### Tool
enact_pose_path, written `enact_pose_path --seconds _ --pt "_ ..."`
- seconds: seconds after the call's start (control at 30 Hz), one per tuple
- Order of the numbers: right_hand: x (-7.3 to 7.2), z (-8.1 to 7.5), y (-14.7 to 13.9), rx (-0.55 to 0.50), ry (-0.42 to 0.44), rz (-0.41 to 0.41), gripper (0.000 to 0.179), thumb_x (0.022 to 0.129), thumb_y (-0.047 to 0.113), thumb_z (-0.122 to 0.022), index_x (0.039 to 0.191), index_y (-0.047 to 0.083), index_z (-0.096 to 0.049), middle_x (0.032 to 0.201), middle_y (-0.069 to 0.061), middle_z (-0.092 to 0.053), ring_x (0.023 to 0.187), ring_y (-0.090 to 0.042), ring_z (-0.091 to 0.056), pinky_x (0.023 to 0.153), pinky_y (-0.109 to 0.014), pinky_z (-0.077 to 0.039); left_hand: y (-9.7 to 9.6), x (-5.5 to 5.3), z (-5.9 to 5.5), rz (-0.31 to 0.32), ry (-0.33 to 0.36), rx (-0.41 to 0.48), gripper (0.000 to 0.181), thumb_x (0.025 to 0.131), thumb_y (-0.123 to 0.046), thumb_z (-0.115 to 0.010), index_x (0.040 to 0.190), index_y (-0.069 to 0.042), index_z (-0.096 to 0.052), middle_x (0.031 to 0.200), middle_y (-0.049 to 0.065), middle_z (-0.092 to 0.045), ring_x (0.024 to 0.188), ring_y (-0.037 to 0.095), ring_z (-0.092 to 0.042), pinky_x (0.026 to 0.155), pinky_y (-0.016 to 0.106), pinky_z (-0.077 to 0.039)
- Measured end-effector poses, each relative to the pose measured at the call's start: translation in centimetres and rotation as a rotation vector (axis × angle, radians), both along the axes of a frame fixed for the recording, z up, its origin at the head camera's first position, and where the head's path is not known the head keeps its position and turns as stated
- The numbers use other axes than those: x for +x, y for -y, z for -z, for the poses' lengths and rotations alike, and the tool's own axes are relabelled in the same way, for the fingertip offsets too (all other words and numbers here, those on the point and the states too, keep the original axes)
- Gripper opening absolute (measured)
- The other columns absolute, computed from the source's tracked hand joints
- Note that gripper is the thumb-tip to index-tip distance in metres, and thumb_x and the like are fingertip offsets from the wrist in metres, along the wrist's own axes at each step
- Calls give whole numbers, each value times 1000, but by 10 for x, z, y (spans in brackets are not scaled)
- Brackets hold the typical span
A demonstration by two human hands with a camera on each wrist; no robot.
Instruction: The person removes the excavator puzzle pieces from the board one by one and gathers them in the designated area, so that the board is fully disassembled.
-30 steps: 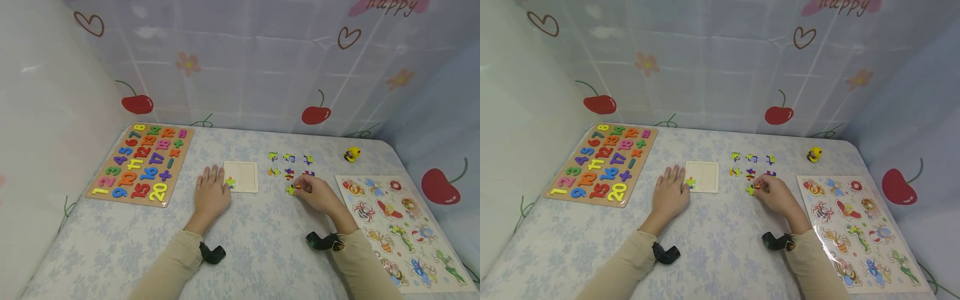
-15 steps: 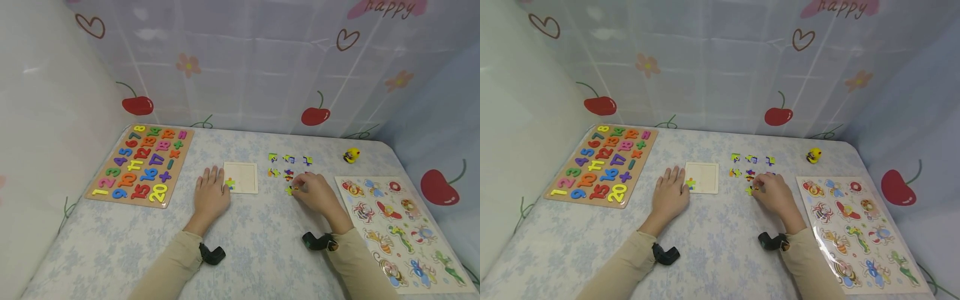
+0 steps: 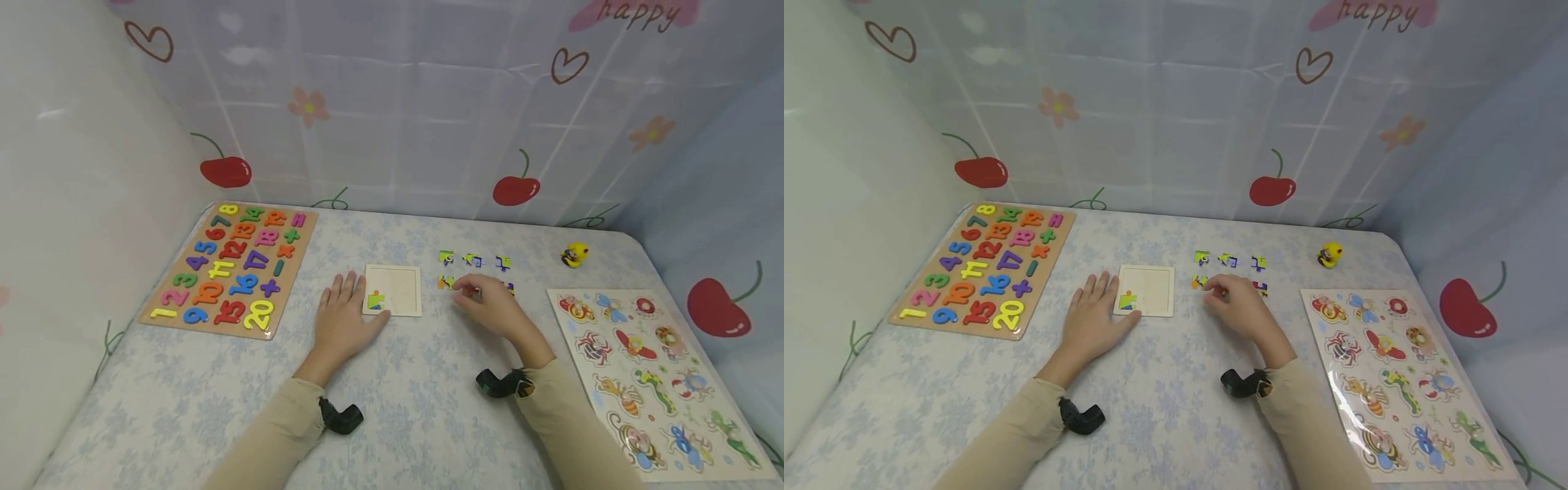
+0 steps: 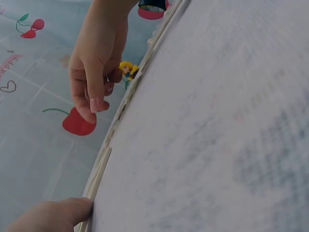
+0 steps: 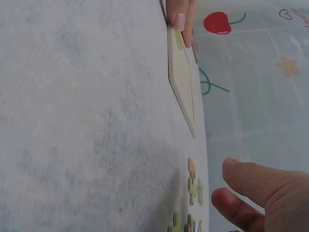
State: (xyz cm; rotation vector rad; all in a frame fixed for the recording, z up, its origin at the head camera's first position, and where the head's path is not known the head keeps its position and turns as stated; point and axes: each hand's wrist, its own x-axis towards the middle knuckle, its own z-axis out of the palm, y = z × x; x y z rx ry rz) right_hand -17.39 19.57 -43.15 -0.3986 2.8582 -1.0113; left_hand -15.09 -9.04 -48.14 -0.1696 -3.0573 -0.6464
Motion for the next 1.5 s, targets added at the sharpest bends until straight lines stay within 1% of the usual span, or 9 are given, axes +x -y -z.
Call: enact_pose_path --seconds 0.23,0.4,0.53,0.67,0.87,1.0,1.13,1.3,1.5 --pt "-15 5 33 -21 60 -51 23 95 22 -68 116 13 -71 93 -3 -65 77 -18 -52 68 -30 -44 0 1 0 12 6 -38 103 85 -77 -49 159 -12 -22 167 9 -15 156 31 -6 125 52 -8" --pt "-24 7 63 -21 84 -145 24 94 20 -68 117 13 -71 91 -3 -63 76 -15 -52 68 -28 -44 0 1 0 7 13 -55 105 84 -79 -48 159 -12 -22 167 9 -15 156 30 -6 125 52 -9" --pt "-30 8 83 -22 94 -215 26 94 20 -68 119 11 -70 92 -3 -64 73 -13 -52 69 -27 -45 1 1 0 3 3 -45 104 83 -78 -51 159 -11 -24 167 9 -17 156 31 -8 125 53 -10" --pt "-34 7 97 -21 114 -258 29 92 20 -70 120 11 -70 92 -2 -65 73 -12 -52 70 -26 -44 1 1 0 1 -10 -32 104 83 -78 -52 158 -11 -27 166 9 -19 156 31 -10 125 53 -11" --pt "-36 7 111 -12 134 -332 32 90 20 -73 121 9 -69 88 -3 -61 70 -14 -51 65 -27 -44 1 1 0 -2 -14 -36 104 82 -81 -50 158 -13 -27 166 8 -21 156 30 -11 125 53 -11" --pt "-35 8 118 1 118 -328 31 88 21 -76 116 10 -68 91 -3 -61 77 -15 -52 70 -28 -45 1 0 0 -7 -8 -38 105 81 -81 -51 158 -14 -27 166 8 -20 156 29 -10 125 52 -10" --pt "-34 8 120 -50 136 -302 26 87 16 -77 108 13 -64 98 -3 -62 84 -15 -55 76 -29 -47 1 0 1 -11 -3 -47 105 81 -82 -49 158 -14 -27 167 7 -20 156 28 -10 125 51 -10" --pt "-32 9 117 -127 170 -283 23 90 12 -71 108 16 -57 100 -5 -66 74 -14 -61 68 -28 -51 1 -1 1 -11 3 -50 106 81 -84 -47 158 -14 -27 167 7 -20 156 28 -10 125 51 -10" --pt "-25 4 99 -149 129 -208 23 93 19 -69 114 17 -59 101 -3 -69 68 -16 -58 65 -30 -48 0 0 1 -10 9 -50 105 82 -81 -49 159 -14 -26 167 7 -20 156 28 -9 125 51 -10"
